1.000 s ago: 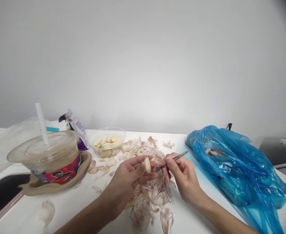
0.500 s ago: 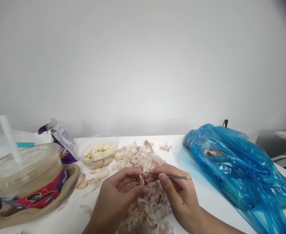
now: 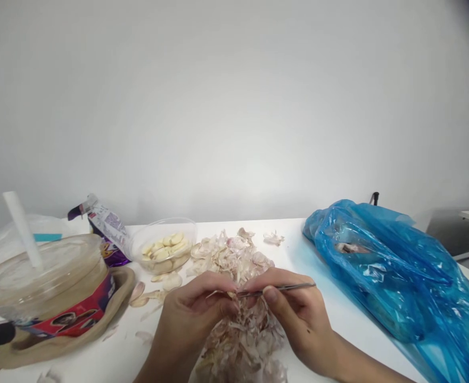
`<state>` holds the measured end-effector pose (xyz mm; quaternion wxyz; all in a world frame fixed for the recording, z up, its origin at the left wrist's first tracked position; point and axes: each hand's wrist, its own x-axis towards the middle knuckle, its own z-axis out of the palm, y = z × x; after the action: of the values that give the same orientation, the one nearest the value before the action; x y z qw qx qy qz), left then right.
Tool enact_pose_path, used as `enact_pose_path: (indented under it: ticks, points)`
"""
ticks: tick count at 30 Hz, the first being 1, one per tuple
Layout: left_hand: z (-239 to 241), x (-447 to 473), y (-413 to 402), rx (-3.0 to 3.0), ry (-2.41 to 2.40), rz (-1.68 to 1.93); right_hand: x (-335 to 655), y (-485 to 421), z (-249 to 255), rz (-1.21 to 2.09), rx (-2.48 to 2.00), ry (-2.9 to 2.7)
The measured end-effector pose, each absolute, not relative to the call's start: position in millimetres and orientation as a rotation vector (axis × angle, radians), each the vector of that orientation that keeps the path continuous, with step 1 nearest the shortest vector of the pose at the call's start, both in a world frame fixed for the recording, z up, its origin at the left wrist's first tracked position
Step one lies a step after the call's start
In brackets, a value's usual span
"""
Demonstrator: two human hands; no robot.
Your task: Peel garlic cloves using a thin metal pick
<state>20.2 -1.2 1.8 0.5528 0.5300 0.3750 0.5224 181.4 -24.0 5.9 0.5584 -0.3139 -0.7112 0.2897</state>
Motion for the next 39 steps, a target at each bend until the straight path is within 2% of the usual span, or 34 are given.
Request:
enact_pose_path:
  ticks: [18,25,34,39]
  points:
    - [13,25,-6,1.255,1.123,1.263,184,-22,5,0.66,-0.738,-1.737]
    - [9,24,-6,1.309,1.105,1.27,181,-24,6,0.68,-0.749,-1.696]
    - [3,28,-7,1.223,1.077,1.255,179,-24,-5,0.5,-0.731,-1.711]
    - [3,29,-6,1.127,1.061,1.208,179,-24,-5,0.585,-0.752,-1.674]
